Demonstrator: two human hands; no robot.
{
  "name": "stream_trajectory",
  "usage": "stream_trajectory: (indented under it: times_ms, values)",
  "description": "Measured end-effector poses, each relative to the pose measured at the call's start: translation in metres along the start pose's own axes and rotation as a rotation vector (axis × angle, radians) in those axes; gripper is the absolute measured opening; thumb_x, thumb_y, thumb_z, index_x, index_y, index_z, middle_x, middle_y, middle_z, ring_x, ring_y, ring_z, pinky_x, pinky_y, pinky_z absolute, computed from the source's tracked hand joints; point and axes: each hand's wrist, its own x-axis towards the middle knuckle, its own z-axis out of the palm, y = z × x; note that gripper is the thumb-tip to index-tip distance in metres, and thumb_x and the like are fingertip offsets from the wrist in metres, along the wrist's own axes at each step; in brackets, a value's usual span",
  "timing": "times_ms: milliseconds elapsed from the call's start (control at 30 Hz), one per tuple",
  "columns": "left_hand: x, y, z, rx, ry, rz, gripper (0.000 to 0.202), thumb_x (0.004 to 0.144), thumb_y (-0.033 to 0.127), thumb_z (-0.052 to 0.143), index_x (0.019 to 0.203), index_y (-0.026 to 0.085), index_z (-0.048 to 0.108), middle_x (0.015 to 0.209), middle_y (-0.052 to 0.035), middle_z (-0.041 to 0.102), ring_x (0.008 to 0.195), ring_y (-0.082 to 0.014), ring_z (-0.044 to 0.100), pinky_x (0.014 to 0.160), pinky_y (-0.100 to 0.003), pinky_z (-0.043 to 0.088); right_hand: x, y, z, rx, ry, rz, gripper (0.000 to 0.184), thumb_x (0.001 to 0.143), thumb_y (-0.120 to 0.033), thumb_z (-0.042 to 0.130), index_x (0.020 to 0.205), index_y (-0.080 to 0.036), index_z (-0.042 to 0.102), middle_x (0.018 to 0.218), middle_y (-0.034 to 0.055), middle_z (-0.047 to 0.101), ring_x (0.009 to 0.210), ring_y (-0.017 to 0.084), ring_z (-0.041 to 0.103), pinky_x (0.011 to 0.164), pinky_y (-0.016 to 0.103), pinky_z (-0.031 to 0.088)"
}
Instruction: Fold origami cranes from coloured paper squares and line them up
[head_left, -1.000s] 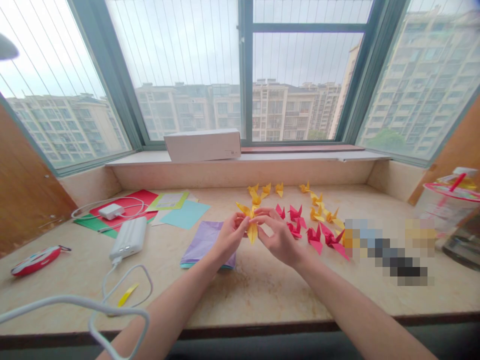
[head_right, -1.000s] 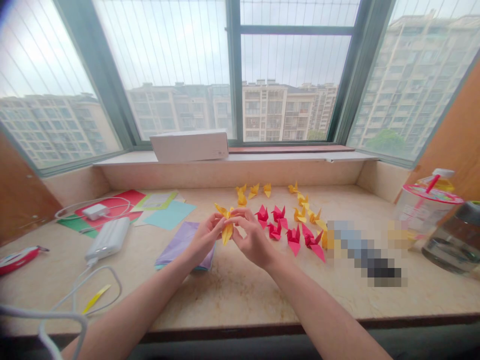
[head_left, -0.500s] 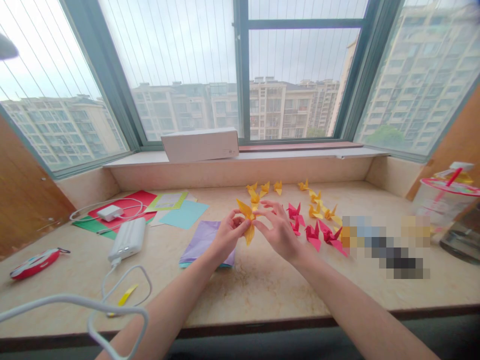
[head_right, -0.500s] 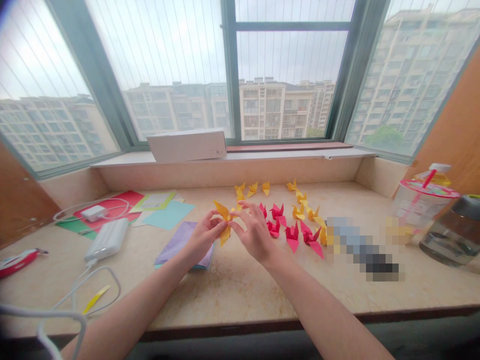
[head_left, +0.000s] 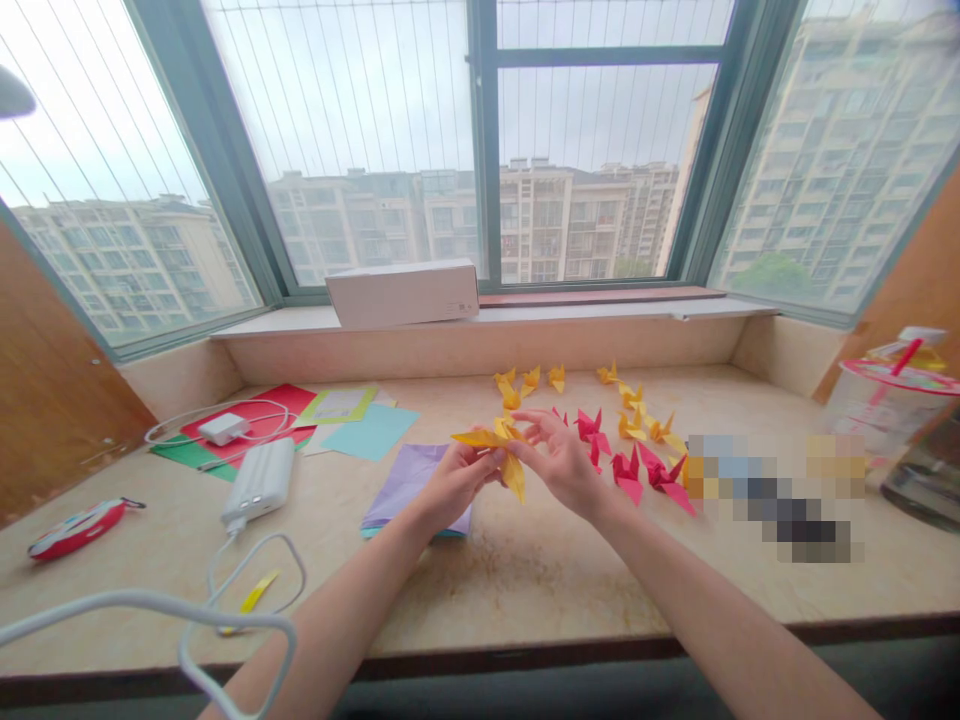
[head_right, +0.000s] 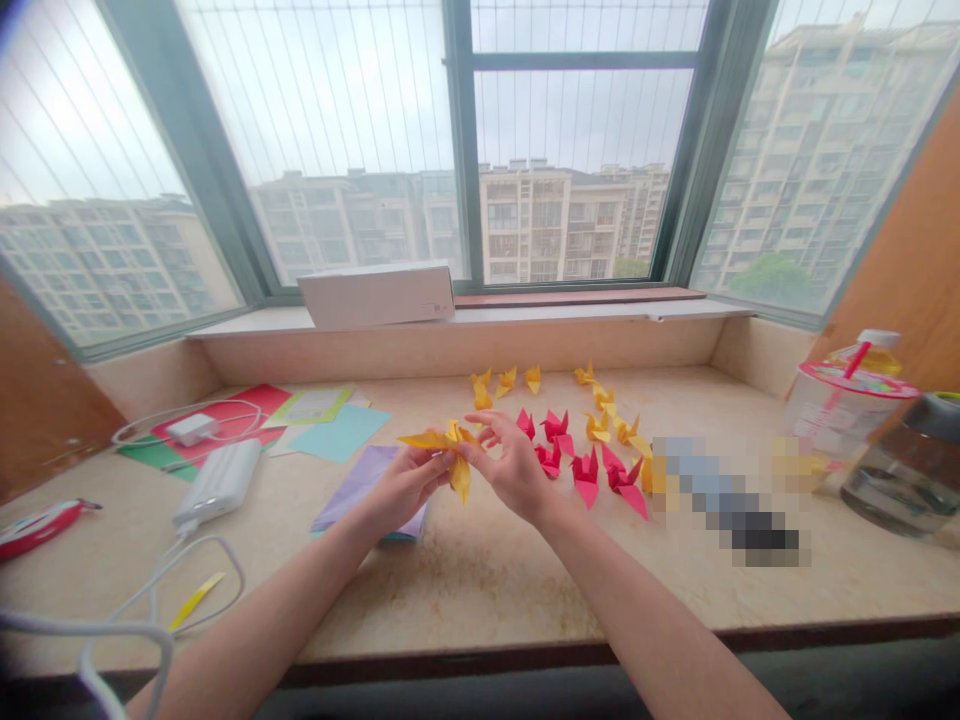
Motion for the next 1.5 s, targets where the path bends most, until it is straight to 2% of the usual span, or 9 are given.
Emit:
stream_trajectory:
  times_ms: [100, 200, 433, 667, 867, 1033, 1200, 1333, 1500]
  values:
    - [-0.002, 0.001, -0.001, -0.017, -0.022, -0.025, 0.027, 0.075, 0.031, 0.08, 0.095, 0.017, 0.069, 0.084, -0.0033, 0.067, 0.076, -0.0143, 0.06, 0.071, -0.026, 0.046, 0.0, -0.004, -0.003, 0.016, -0.08, 0.074, 0.037, 0.083, -0.04, 0.068, 0.115, -0.022, 0.065, 0.108, 0.0078, 0.069, 0.095, 0.022, 0.064, 0.087, 0.039, 0.051]
    - [-0.004, 0.002, -0.002, -0.027, -0.05, -0.059, 0.025, 0.074, 0.031, 0.08, 0.094, 0.017, 0.07, 0.083, -0.0031, 0.067, 0.077, -0.0144, 0.06, 0.074, -0.027, 0.045, -0.001, -0.006, -0.005, 0.064, -0.138, 0.101, 0.034, 0.082, -0.039, 0.069, 0.11, -0.021, 0.065, 0.108, 0.0073, 0.069, 0.102, 0.023, 0.063, 0.092, 0.039, 0.049]
    - [-0.006, -0.001, -0.005, 0.013, -0.09, -0.085, 0.025, 0.077, 0.033, 0.077, 0.096, 0.019, 0.068, 0.086, -0.0017, 0.065, 0.077, -0.0129, 0.057, 0.073, -0.025, 0.042, -0.002, -0.002, -0.008, 0.06, -0.164, 0.033, 0.024, 0.079, -0.034, 0.069, 0.096, -0.022, 0.06, 0.103, 0.0047, 0.064, 0.1, 0.021, 0.06, 0.091, 0.037, 0.046]
    - [-0.007, -0.005, -0.008, 0.033, -0.133, -0.088, 0.024, 0.079, 0.035, 0.075, 0.096, 0.02, 0.067, 0.086, -0.0015, 0.063, 0.078, -0.0129, 0.057, 0.074, -0.024, 0.042, -0.006, -0.01, -0.01, -0.001, -0.196, 0.043, 0.023, 0.083, -0.032, 0.063, 0.102, -0.021, 0.058, 0.101, 0.0047, 0.063, 0.098, 0.021, 0.059, 0.089, 0.037, 0.046]
    - [-0.007, -0.001, -0.004, 0.028, -0.051, -0.05, 0.029, 0.078, 0.034, 0.077, 0.1, 0.019, 0.065, 0.09, -0.0028, 0.065, 0.08, -0.0138, 0.059, 0.074, -0.025, 0.043, -0.006, -0.007, -0.008, -0.047, -0.108, -0.016, 0.023, 0.081, -0.034, 0.068, 0.099, -0.022, 0.06, 0.098, 0.0043, 0.065, 0.096, 0.021, 0.06, 0.09, 0.037, 0.046]
    - [-0.006, 0.001, -0.003, 0.02, -0.112, -0.039, 0.024, 0.08, 0.033, 0.074, 0.098, 0.019, 0.067, 0.087, -0.003, 0.066, 0.084, -0.0153, 0.06, 0.078, -0.026, 0.043, -0.007, -0.004, -0.003, 0.046, -0.035, -0.06, 0.021, 0.079, -0.031, 0.07, 0.096, -0.023, 0.061, 0.094, 0.0034, 0.065, 0.091, 0.02, 0.062, 0.085, 0.035, 0.049]
    - [-0.004, -0.001, -0.003, -0.013, -0.101, -0.027, 0.023, 0.08, 0.028, 0.075, 0.099, 0.02, 0.067, 0.086, -0.0009, 0.066, 0.08, -0.0124, 0.059, 0.076, -0.024, 0.042, -0.007, -0.005, -0.002, 0.192, -0.065, -0.001, 0.024, 0.081, -0.033, 0.069, 0.102, -0.023, 0.063, 0.092, 0.0032, 0.067, 0.085, 0.018, 0.064, 0.078, 0.032, 0.052]
    - [-0.004, 0.001, -0.001, -0.052, -0.061, -0.01, 0.022, 0.077, 0.029, 0.077, 0.094, 0.02, 0.067, 0.083, 0.0002, 0.063, 0.078, -0.0121, 0.057, 0.076, -0.025, 0.042, -0.005, -0.006, -0.002, 0.159, -0.039, -0.007, 0.02, 0.081, -0.033, 0.069, 0.097, -0.022, 0.064, 0.094, 0.0038, 0.069, 0.09, 0.019, 0.064, 0.083, 0.034, 0.051]
    - [-0.004, 0.004, -0.001, -0.038, -0.025, 0.005, 0.024, 0.075, 0.033, 0.078, 0.092, 0.02, 0.067, 0.093, -0.0022, 0.066, 0.089, -0.0167, 0.06, 0.082, -0.028, 0.043, -0.003, -0.007, -0.004, 0.077, -0.018, 0.004, 0.02, 0.081, -0.035, 0.069, 0.096, -0.022, 0.065, 0.095, 0.0049, 0.07, 0.092, 0.02, 0.065, 0.086, 0.037, 0.051]
